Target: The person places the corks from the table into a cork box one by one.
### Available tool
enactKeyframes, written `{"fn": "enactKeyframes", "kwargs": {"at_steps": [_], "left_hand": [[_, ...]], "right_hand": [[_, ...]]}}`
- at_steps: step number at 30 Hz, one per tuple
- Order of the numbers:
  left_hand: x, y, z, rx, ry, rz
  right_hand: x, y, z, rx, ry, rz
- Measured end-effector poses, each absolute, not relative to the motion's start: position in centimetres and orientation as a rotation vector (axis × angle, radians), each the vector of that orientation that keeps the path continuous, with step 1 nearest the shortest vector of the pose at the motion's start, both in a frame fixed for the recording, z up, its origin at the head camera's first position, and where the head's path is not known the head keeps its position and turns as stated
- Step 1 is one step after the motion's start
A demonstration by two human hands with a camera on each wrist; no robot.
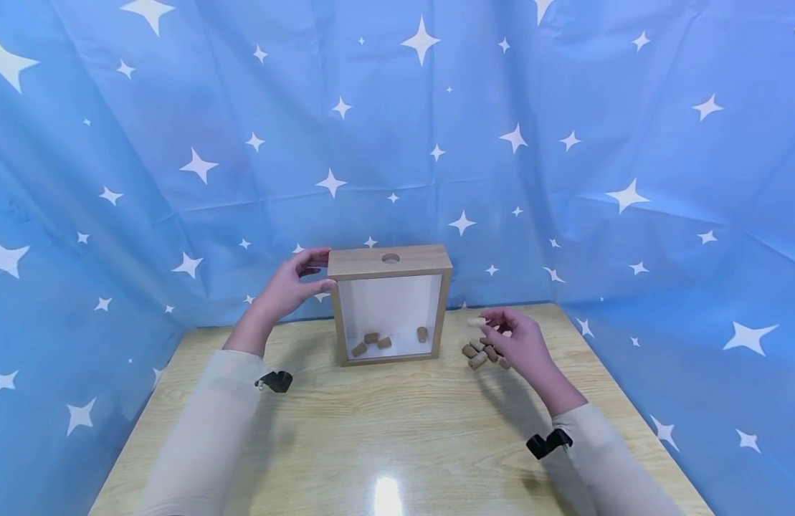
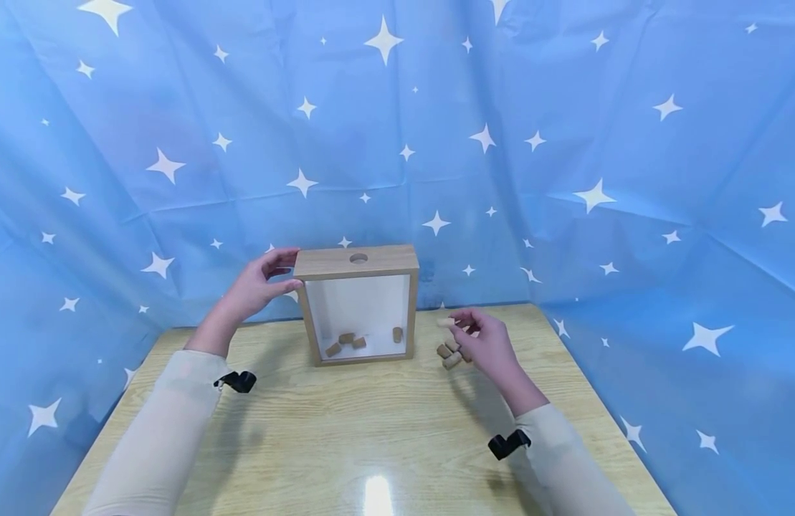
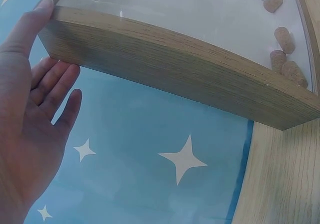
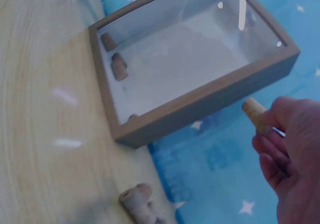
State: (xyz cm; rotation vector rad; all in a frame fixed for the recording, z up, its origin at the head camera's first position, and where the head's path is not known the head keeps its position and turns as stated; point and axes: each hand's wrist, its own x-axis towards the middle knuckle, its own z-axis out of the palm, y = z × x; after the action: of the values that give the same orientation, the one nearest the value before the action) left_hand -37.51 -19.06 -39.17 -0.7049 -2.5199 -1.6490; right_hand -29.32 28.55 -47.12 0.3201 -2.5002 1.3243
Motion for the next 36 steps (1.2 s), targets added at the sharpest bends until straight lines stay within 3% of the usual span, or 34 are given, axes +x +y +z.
{"fn": "enactKeyframes", "kwargs": {"at_steps": [16,36], "left_hand": [[-37.6,-19.1,-39.1,-0.682,-2.550,-1.642],[-37.6,-19.1,-39.0,-0.668,-2.566,-1.621]], "right_hand": [[-29.8,27.1,-42.8,0.378,-2.362,1.431],[-32.8,23.8,-35.9,0.570,-2.242,1.450]]}}
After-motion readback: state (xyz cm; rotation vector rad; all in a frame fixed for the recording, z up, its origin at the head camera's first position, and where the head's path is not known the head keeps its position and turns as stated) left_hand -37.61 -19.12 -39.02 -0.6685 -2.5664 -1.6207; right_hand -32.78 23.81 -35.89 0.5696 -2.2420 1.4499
